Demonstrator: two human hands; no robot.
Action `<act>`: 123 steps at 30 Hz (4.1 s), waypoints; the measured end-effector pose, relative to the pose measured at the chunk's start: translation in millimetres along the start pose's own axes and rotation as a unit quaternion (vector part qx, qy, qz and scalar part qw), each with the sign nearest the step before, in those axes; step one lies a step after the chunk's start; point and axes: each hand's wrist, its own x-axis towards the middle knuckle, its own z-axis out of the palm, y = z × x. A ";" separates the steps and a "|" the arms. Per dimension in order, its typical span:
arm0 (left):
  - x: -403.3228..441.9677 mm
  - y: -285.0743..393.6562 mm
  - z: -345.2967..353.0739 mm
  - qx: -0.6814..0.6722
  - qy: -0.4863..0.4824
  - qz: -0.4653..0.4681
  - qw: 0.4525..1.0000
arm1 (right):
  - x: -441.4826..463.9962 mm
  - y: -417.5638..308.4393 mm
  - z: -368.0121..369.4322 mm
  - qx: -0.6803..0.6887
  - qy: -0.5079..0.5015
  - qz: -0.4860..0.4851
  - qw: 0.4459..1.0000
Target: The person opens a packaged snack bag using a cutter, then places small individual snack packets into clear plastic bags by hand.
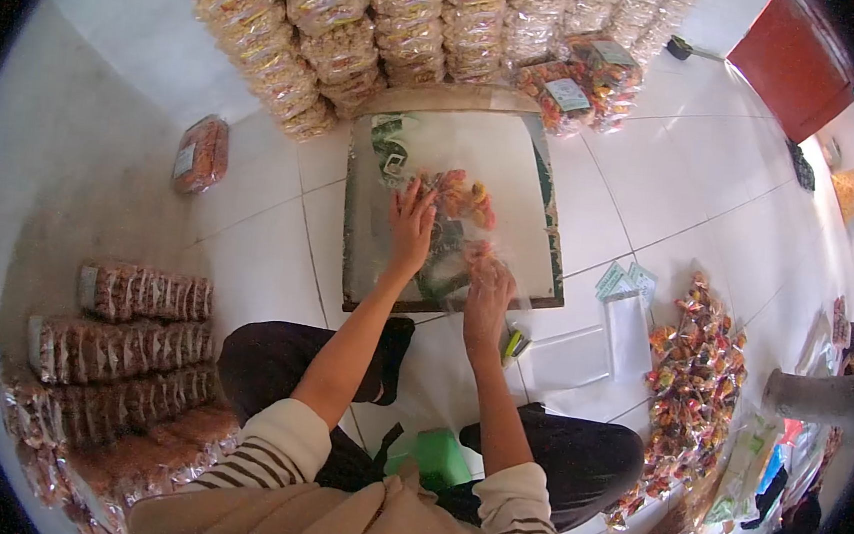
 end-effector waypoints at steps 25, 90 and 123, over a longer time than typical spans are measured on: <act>123.1 -19.1 6.4 0.024 -0.285 0.027 0.958 | 57.6 -11.4 50.6 0.239 0.112 0.218 0.939; 117.2 -12.2 23.7 -0.145 -0.303 -0.065 0.940 | 100.0 -1.7 49.3 0.266 0.052 0.186 0.944; 93.0 11.2 28.2 0.128 -0.189 0.299 0.926 | 95.9 25.5 54.0 0.169 0.091 -0.029 0.981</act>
